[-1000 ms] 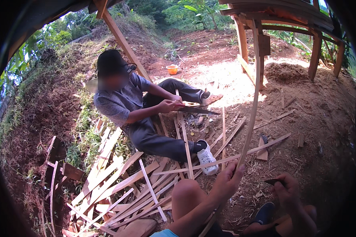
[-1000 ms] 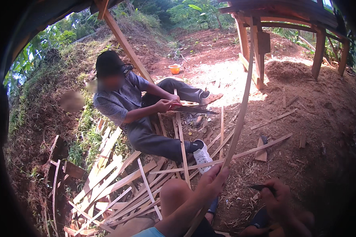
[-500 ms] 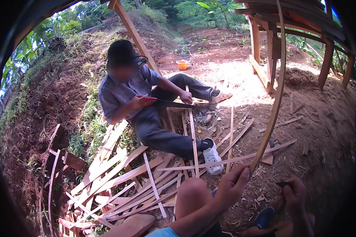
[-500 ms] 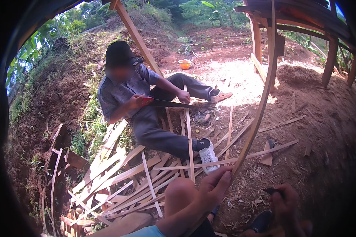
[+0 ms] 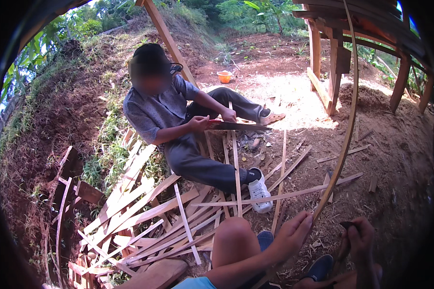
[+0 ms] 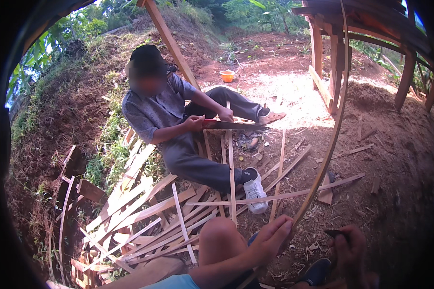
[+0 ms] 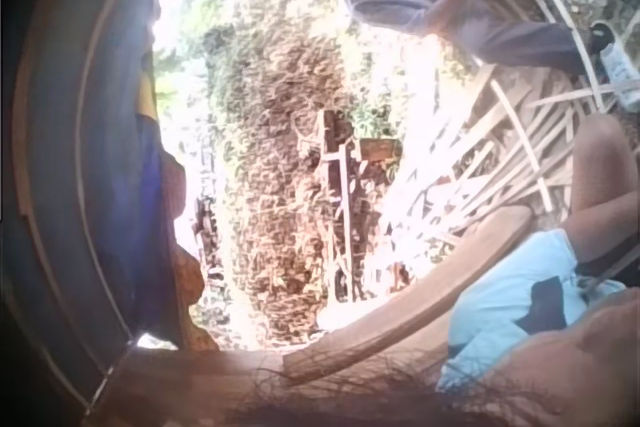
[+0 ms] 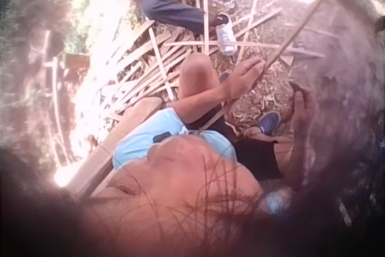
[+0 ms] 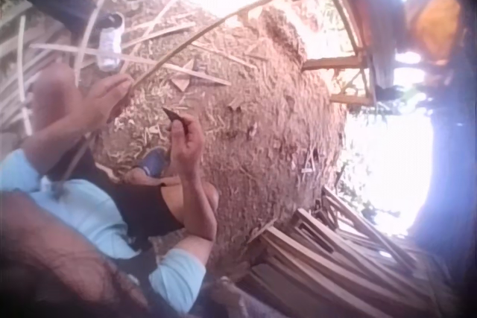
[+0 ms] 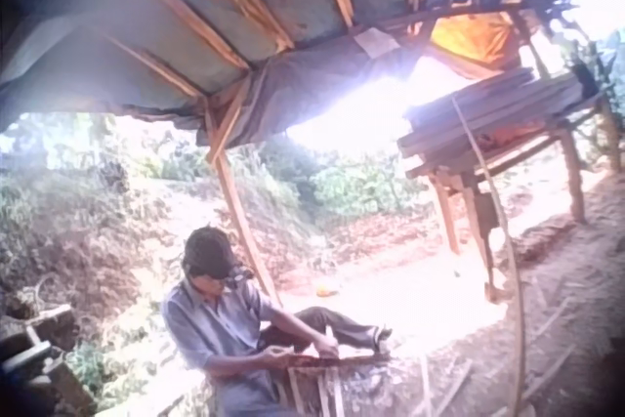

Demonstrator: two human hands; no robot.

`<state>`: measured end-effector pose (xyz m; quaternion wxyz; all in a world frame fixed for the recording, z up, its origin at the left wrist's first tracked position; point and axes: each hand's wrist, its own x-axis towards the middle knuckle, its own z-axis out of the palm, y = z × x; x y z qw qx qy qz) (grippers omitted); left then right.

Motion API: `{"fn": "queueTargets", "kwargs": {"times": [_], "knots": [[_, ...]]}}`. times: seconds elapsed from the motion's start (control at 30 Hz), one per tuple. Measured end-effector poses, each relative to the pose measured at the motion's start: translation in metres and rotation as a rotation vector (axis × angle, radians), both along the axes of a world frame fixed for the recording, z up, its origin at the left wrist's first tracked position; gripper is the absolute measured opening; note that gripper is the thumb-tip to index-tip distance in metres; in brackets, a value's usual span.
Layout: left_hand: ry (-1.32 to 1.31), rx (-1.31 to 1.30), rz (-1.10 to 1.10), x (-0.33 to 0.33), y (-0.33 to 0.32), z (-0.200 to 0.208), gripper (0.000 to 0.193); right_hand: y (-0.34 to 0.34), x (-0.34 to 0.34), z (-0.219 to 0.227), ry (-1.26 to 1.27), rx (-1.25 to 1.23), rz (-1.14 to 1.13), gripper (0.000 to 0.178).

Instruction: The person sits on the ground and uses a knife to shave thin strips from a long wooden stick. They hold the stick vertically and repeatedly scrape the blade along its length to remove bark and smooth the surface. A second person is visible in the background also working with wood.

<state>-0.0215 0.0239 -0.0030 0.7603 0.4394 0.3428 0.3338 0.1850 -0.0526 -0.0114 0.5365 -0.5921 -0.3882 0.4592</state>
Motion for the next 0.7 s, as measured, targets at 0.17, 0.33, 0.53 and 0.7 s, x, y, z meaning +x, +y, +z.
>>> {"fn": "queueTargets", "kwargs": {"times": [0.17,0.33,0.53,0.7], "knots": [[0.033,-0.017,-0.021,-0.001,0.005,-0.005,0.018,0.002,-0.003,0.004,0.029,-0.031,0.001,0.006],[0.005,-0.030,-0.048,0.001,0.003,-0.006,0.019,0.004,-0.005,0.003,-0.023,-0.035,-0.003,0.005],[0.027,-0.018,-0.038,0.003,0.001,-0.006,0.019,0.002,-0.001,-0.006,-0.065,-0.027,0.000,0.004],[-0.086,-0.124,-0.010,0.006,-0.002,0.003,0.020,0.001,-0.003,0.004,-0.011,-0.025,-0.004,0.008]]}}
